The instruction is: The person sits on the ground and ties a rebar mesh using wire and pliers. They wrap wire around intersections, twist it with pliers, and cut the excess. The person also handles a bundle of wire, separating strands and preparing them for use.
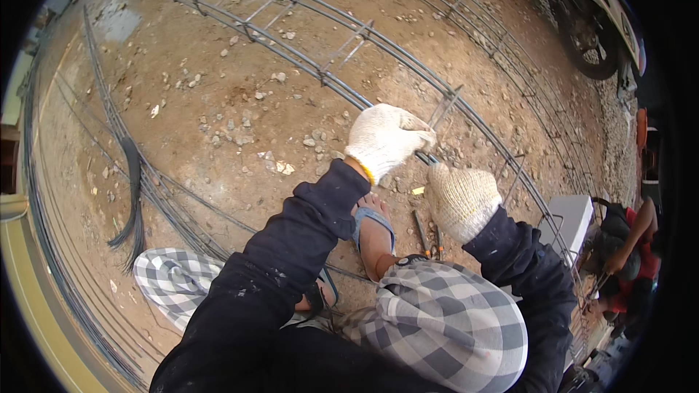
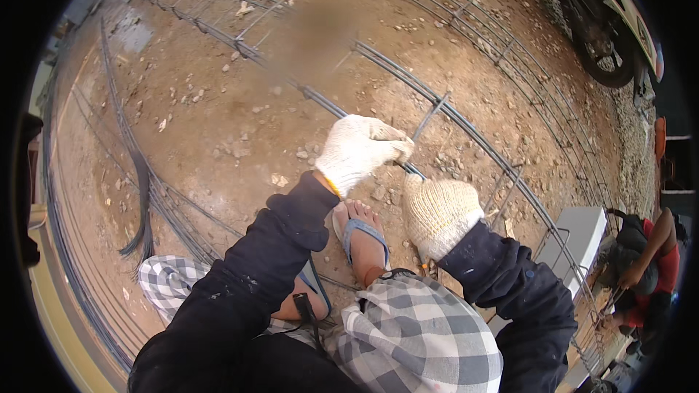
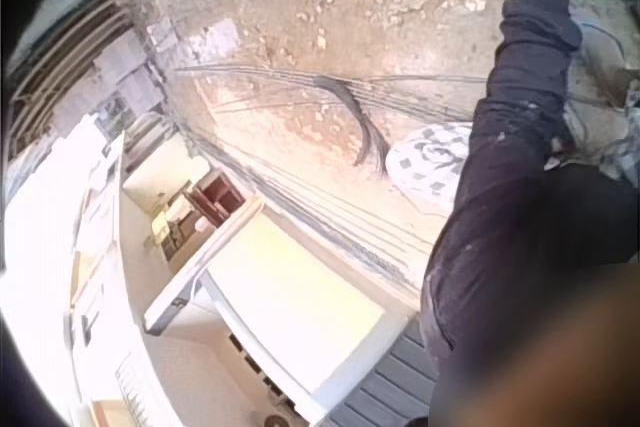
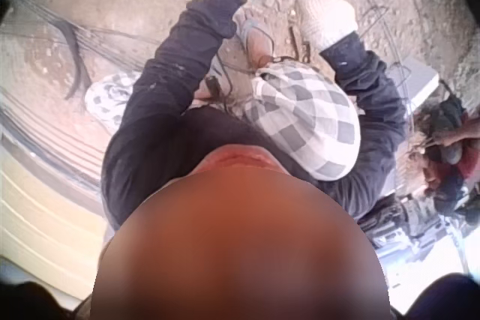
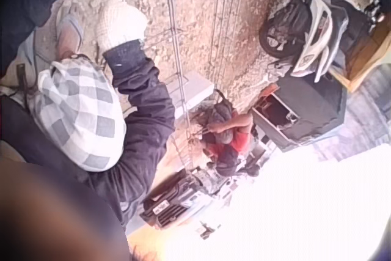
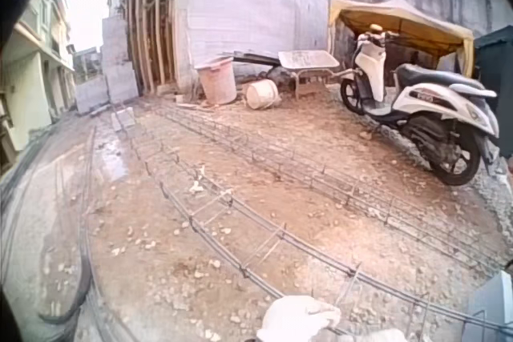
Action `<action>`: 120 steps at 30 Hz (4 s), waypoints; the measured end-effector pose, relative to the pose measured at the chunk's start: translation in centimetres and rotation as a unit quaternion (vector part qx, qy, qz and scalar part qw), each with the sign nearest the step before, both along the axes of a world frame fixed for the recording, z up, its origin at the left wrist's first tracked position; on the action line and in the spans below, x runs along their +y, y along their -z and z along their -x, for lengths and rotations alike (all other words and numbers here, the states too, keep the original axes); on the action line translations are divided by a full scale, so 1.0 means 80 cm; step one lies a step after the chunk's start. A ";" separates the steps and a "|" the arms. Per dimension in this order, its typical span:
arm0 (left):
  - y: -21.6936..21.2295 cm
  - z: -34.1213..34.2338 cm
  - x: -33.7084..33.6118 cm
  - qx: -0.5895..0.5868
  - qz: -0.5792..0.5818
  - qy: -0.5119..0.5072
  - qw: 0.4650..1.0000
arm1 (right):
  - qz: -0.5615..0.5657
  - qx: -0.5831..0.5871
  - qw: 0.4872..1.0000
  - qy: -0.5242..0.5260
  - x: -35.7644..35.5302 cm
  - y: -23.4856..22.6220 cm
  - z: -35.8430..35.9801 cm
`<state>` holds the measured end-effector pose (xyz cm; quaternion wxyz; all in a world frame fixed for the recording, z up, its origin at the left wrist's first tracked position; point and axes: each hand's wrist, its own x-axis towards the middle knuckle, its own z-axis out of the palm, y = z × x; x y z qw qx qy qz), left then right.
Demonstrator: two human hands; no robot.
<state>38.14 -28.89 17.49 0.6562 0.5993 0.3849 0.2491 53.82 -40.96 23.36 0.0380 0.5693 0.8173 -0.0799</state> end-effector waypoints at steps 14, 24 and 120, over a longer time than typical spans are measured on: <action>-0.078 -0.094 0.012 0.423 -0.491 0.271 0.712 | 0.171 0.612 0.712 0.298 0.052 0.094 0.101; -0.098 -0.055 0.033 0.280 -0.681 0.472 0.485 | -0.019 0.231 0.964 0.128 -0.026 0.008 0.047; -0.103 -0.098 -0.110 -0.772 0.562 -0.152 0.254 | 0.093 -0.558 0.822 -0.062 0.039 -0.209 0.191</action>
